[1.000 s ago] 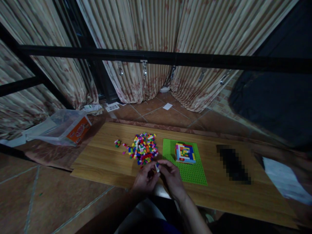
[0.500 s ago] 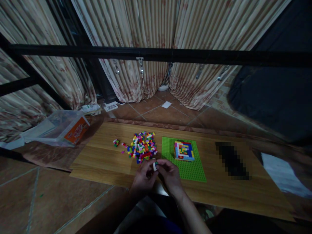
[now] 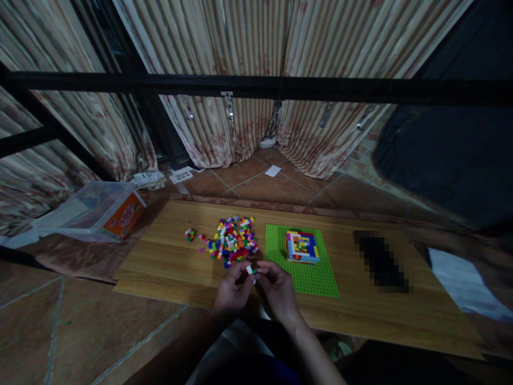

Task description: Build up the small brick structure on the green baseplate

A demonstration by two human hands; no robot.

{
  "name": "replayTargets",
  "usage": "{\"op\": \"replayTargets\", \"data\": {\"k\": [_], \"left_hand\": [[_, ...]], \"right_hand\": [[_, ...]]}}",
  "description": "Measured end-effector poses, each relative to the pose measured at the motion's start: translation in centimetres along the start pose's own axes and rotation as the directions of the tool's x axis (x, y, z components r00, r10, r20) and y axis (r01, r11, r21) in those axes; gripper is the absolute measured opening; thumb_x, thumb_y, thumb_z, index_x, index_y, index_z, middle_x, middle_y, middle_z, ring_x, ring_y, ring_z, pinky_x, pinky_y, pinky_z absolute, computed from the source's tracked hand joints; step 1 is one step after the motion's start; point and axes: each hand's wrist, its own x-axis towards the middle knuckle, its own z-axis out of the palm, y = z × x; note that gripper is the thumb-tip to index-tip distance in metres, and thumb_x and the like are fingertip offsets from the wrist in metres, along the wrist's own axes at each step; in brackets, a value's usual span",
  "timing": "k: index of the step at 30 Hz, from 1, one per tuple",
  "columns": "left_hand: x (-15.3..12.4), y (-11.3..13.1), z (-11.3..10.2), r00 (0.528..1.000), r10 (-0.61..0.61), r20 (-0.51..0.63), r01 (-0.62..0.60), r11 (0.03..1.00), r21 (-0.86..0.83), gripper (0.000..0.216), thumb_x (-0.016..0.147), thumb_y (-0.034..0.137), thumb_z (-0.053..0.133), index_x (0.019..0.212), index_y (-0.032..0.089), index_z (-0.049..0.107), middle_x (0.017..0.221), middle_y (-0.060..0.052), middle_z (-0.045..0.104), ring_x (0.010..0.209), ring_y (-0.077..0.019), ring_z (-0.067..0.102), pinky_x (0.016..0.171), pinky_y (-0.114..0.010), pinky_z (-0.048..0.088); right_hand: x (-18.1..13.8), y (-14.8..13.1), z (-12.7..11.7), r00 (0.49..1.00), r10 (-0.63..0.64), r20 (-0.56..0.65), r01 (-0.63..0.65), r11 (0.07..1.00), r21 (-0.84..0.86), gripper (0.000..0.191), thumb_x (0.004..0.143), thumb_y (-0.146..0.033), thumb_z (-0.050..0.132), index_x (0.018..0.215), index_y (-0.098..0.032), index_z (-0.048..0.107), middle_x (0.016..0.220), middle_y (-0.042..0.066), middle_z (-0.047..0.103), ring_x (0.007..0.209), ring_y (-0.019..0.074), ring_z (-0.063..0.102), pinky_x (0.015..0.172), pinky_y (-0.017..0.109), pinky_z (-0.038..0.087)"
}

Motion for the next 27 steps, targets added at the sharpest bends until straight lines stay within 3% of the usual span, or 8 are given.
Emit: {"op": "replayTargets", "data": {"k": [8, 18, 21, 25, 27], "left_hand": [[0.1, 0.4, -0.1, 1.000, -0.017, -0.014, 0.017, 0.999, 0.027, 0.020, 0.081, 0.028, 0.059, 0.098, 0.018, 0.057, 0.091, -0.006, 0.069, 0.082, -0.0167, 0.067, 0.076, -0.028, 0.054], [0.2, 0.5, -0.2, 1.000, -0.027, 0.001, 0.027, 0.998, 0.057, 0.014, 0.082, 0.030, 0.058, 0.091, 0.019, 0.056, 0.078, -0.001, 0.065, 0.075, -0.0149, 0.064, 0.068, -0.024, 0.051], [0.1, 0.3, 0.0, 0.999, -0.044, 0.001, 0.044, 0.998, 0.033, 0.017, 0.082, 0.033, 0.058, 0.093, 0.020, 0.055, 0.077, 0.000, 0.064, 0.072, -0.0141, 0.063, 0.066, -0.024, 0.051], [-0.1, 0.6, 0.3, 0.998, -0.066, -0.022, 0.066, 0.998, 0.005, 0.021, 0.082, 0.037, 0.058, 0.095, 0.020, 0.053, 0.074, 0.001, 0.062, 0.069, -0.0133, 0.062, 0.065, -0.024, 0.050], [-0.2, 0.7, 0.4, 0.997, -0.074, -0.016, 0.074, 0.997, 0.007, 0.022, 0.082, 0.037, 0.058, 0.095, 0.020, 0.054, 0.073, 0.001, 0.061, 0.068, -0.0130, 0.061, 0.064, -0.023, 0.049]], "right_hand": [[-0.7, -0.5, 0.1, 0.993, -0.096, -0.062, 0.075, 0.957, -0.282, 0.018, 0.077, -0.024, 0.061, 0.094, -0.022, 0.068, 0.087, 0.003, 0.073, 0.085, 0.0198, 0.068, 0.076, 0.032, 0.053], [-1.1, -0.2, 0.1, 0.980, -0.189, -0.056, 0.151, 0.901, -0.406, 0.018, 0.081, -0.025, 0.060, 0.096, -0.028, 0.069, 0.093, 0.001, 0.074, 0.088, 0.0245, 0.070, 0.079, 0.037, 0.054], [-0.3, -1.2, -1.6, 0.951, -0.285, -0.117, 0.209, 0.876, -0.435, 0.015, 0.083, -0.029, 0.059, 0.093, -0.028, 0.070, 0.094, 0.002, 0.074, 0.089, 0.0237, 0.069, 0.083, 0.038, 0.053], [2.1, -3.3, -6.1, 0.875, -0.415, -0.248, 0.249, 0.826, -0.505, 0.018, 0.082, -0.035, 0.060, 0.090, -0.023, 0.071, 0.094, 0.006, 0.073, 0.088, 0.0223, 0.068, 0.084, 0.038, 0.052], [3.3, -4.2, -8.3, 0.865, -0.430, -0.259, 0.233, 0.801, -0.552, 0.022, 0.081, -0.037, 0.060, 0.090, -0.020, 0.070, 0.094, 0.008, 0.073, 0.085, 0.0225, 0.068, 0.081, 0.038, 0.053]]}}
